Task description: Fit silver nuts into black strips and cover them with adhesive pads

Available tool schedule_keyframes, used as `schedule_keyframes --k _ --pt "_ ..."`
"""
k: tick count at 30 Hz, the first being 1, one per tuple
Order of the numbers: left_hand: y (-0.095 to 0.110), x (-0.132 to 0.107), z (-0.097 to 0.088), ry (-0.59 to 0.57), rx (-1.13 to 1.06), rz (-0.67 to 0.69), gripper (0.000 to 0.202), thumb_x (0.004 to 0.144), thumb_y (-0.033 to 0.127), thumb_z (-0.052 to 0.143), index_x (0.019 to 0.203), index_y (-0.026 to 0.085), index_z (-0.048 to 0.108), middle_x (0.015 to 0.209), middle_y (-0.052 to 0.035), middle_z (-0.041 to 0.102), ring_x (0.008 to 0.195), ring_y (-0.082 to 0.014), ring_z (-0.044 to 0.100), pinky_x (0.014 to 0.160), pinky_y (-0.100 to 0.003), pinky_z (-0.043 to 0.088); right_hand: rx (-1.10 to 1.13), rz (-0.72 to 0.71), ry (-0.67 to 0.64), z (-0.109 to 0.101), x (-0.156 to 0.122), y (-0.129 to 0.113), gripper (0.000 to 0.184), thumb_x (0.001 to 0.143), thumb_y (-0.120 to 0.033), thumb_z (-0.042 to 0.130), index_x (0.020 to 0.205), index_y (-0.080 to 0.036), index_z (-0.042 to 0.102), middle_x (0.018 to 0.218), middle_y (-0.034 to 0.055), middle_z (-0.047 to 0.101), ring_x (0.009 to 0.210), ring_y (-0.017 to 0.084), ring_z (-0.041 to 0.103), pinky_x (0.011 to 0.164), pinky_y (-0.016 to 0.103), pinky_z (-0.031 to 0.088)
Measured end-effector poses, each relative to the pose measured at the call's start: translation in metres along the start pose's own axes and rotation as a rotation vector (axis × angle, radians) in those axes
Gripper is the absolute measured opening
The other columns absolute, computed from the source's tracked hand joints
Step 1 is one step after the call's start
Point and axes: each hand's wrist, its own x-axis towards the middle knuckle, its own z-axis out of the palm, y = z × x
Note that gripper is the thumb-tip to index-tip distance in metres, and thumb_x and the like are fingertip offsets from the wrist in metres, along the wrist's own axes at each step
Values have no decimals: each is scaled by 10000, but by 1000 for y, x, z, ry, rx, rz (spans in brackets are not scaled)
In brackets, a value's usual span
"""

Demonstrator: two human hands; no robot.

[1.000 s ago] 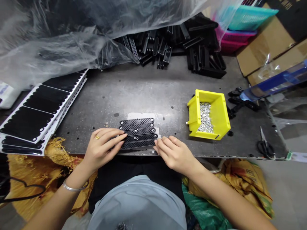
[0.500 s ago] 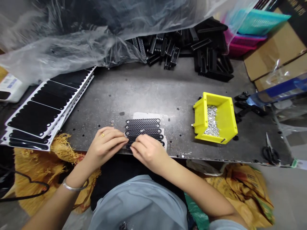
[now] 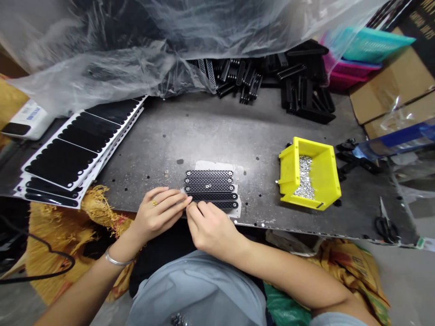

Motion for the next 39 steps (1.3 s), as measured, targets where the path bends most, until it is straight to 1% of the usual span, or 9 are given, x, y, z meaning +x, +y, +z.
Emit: schedule_keyframes --k 9,13,16,18,21,23,30,36,39 --pt "7 -1 5 -20 -99 -130 351 945 73 589 1260 204 673 1172 -64 783 1124 -203 705 1043 -400 452 -110 -151 -46 -5 3 -1 310 977 -55 453 1025 -5 755 977 193 738 815 240 621 690 353 535" --pt "11 -1 0 -3 -114 -207 371 936 77 573 1249 246 678 1186 -40 780 1129 -200 707 1034 -402 462 -201 -89 -134 -8 12 -9 336 965 -37 415 1073 34 725 934 219 711 783 254 618 655 373 527" --pt "-17 -2 -19 94 44 -374 346 950 137 584 1262 254 678 1201 -49 771 1145 -216 705 1065 -417 475 -205 -35 -150 -5 15 -16 328 949 -18 401 992 10 724 857 195 678 711 245 588 588 373 495" --pt "-53 -6 -37 148 221 -603 370 981 246 584 1344 212 644 1325 -110 718 1256 -266 658 1114 -450 468 -142 -20 -118 -1 12 -16 322 952 -5 402 946 -39 723 837 164 667 686 230 563 585 369 494" --pt "-105 -15 -63 7 432 -915 628 977 431 593 1497 88 509 1591 -234 473 1505 -408 409 1217 -567 347 -32 15 -36 5 2 -9 287 991 -30 437 1018 -36 723 944 177 699 762 231 582 649 372 535" --pt "-125 -21 -72 -127 477 -1008 616 1012 427 510 1498 47 502 1607 -265 434 1505 -441 395 1191 -582 367 32 38 13 8 -5 -5 250 1009 -61 483 1068 -9 720 1047 202 717 839 240 608 705 374 561" --pt "-116 -22 -82 -248 541 -1043 481 1066 384 353 1353 164 669 1381 -168 688 1192 -346 679 950 -425 516 139 89 138 11 -3 -4 185 987 -99 606 1113 -27 719 1070 182 759 891 244 669 749 373 592" --pt "-128 -25 -97 -119 581 -1086 369 997 380 471 1127 203 767 1106 -87 787 1014 -292 708 816 -342 457 228 227 105 7 -3 32 281 1007 -80 525 1240 -89 683 1225 176 729 1043 250 688 848 382 623" --pt "-128 -26 -100 -56 554 -1125 372 970 462 514 1029 212 782 998 -65 790 936 -273 709 761 -327 443 120 166 16 15 -6 48 336 970 -7 497 1239 -86 682 1221 191 723 1050 272 680 815 390 629"
